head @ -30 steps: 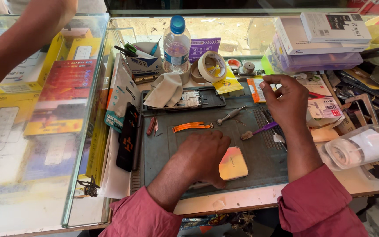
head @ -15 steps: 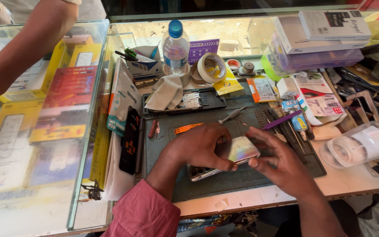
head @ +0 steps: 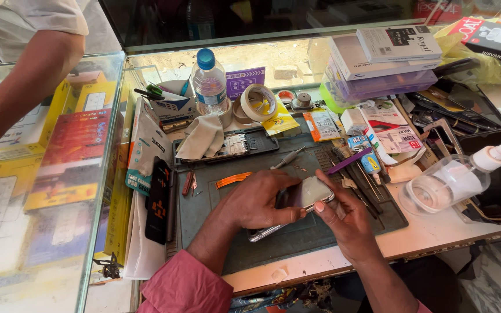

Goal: The person removes a protective case from a smartphone and sprays the device with a cleaning solution. They then use a screwdriver to remove screws from the back of the phone and pry open the back cover. The person proceeds to disconnect internal components and remove the battery from the phone chassis.

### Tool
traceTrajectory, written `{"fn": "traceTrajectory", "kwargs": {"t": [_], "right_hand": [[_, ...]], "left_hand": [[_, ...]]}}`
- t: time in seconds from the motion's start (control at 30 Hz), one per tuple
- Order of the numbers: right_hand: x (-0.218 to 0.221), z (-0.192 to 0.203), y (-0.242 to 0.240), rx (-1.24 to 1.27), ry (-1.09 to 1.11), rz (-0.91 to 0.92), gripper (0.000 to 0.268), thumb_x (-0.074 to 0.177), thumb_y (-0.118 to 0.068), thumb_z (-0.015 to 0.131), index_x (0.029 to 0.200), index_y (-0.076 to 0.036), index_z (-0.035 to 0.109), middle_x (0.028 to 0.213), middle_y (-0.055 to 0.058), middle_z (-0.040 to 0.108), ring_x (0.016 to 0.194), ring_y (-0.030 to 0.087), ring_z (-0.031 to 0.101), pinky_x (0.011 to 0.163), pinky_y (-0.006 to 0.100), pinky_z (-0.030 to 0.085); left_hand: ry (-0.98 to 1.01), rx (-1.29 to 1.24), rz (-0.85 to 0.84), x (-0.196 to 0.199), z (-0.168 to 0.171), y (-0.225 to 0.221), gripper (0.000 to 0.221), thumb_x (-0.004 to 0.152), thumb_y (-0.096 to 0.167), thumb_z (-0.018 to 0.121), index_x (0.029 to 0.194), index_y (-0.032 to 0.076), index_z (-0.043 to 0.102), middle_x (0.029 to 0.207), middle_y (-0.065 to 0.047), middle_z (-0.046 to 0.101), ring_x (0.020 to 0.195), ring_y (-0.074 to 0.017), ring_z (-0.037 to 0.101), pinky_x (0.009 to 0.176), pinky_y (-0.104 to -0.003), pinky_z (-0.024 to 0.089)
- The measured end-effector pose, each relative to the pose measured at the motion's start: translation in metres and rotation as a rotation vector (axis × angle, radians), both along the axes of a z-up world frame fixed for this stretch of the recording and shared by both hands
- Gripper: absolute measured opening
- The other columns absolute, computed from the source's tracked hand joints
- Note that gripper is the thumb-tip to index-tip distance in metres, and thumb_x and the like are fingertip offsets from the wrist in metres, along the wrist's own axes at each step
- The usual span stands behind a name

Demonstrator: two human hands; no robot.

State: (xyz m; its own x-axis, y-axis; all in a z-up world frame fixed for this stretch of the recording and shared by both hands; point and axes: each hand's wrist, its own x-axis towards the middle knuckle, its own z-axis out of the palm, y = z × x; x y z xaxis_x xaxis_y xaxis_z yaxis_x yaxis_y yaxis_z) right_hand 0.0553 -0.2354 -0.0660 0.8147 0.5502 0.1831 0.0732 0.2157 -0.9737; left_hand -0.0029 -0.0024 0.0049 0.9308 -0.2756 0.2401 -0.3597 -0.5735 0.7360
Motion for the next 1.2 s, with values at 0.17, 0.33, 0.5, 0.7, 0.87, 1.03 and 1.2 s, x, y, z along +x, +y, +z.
{"fn": "traceTrajectory", "kwargs": {"t": [0.17,0.33,0.5,0.7,0.87,1.03,1.2], "right_hand": [[0.001,-0.002,-0.001,-0.055,-0.103,-0.036,0.068,0.093,-0.023,0.074,0.153,-0.002,0.051,0.133,0.009,0.064,0.121,0.014,0.058,0.106,0.031,0.044],[0.001,-0.002,0.001,-0.064,-0.176,-0.058,0.067,0.093,-0.024,0.074,0.152,-0.001,0.052,0.135,0.010,0.064,0.124,0.014,0.057,0.108,0.032,0.044],[0.000,0.001,0.003,-0.056,-0.164,-0.059,0.067,0.093,-0.024,0.074,0.151,-0.001,0.052,0.137,0.011,0.064,0.125,0.015,0.057,0.108,0.033,0.044],[-0.004,0.000,0.004,-0.069,-0.232,-0.078,0.066,0.095,-0.026,0.072,0.153,-0.001,0.050,0.138,0.012,0.061,0.128,0.017,0.056,0.110,0.034,0.043],[-0.006,0.005,0.008,-0.108,-0.265,-0.089,0.063,0.098,-0.028,0.068,0.153,-0.001,0.050,0.140,0.013,0.058,0.130,0.018,0.056,0.110,0.034,0.044],[-0.007,0.022,0.000,-0.223,-0.414,-0.059,0.060,0.099,-0.028,0.066,0.152,-0.006,0.049,0.139,0.014,0.057,0.126,0.019,0.058,0.102,0.034,0.049],[0.014,0.051,-0.030,-0.851,-0.545,-0.412,0.029,0.090,-0.029,0.073,0.116,-0.016,0.075,0.099,0.005,0.075,0.078,0.019,0.073,0.066,0.036,0.058]], "left_hand": [[-0.063,0.009,0.016,-0.001,0.003,-0.005,0.050,0.076,0.042,0.070,0.103,0.000,0.070,0.083,-0.016,0.069,0.073,-0.0348,0.068,0.064,-0.046,0.052],[-0.026,0.072,0.068,-0.001,0.003,-0.011,0.044,0.077,0.042,0.067,0.095,0.002,0.068,0.081,-0.015,0.068,0.073,-0.0359,0.068,0.064,-0.048,0.051],[-0.017,0.085,0.118,-0.003,0.003,-0.014,0.049,0.073,0.042,0.069,0.102,0.003,0.069,0.086,-0.015,0.070,0.077,-0.0354,0.069,0.065,-0.047,0.053],[-0.034,0.041,0.130,-0.003,-0.006,-0.017,0.074,0.068,0.044,0.078,0.127,0.002,0.061,0.105,-0.018,0.070,0.090,-0.0356,0.070,0.075,-0.044,0.056],[0.053,-0.043,0.110,0.002,-0.012,-0.015,0.080,0.071,0.047,0.078,0.133,0.001,0.057,0.109,-0.020,0.070,0.094,-0.0344,0.070,0.079,-0.043,0.055],[0.108,-0.085,0.112,0.002,-0.009,-0.011,0.079,0.067,0.042,0.075,0.133,0.003,0.057,0.103,-0.018,0.072,0.088,-0.0297,0.072,0.077,-0.041,0.056],[0.126,-0.172,0.145,0.003,-0.009,-0.006,0.072,0.074,0.043,0.073,0.131,0.002,0.055,0.103,-0.017,0.070,0.087,-0.0277,0.069,0.078,-0.040,0.055]]}}
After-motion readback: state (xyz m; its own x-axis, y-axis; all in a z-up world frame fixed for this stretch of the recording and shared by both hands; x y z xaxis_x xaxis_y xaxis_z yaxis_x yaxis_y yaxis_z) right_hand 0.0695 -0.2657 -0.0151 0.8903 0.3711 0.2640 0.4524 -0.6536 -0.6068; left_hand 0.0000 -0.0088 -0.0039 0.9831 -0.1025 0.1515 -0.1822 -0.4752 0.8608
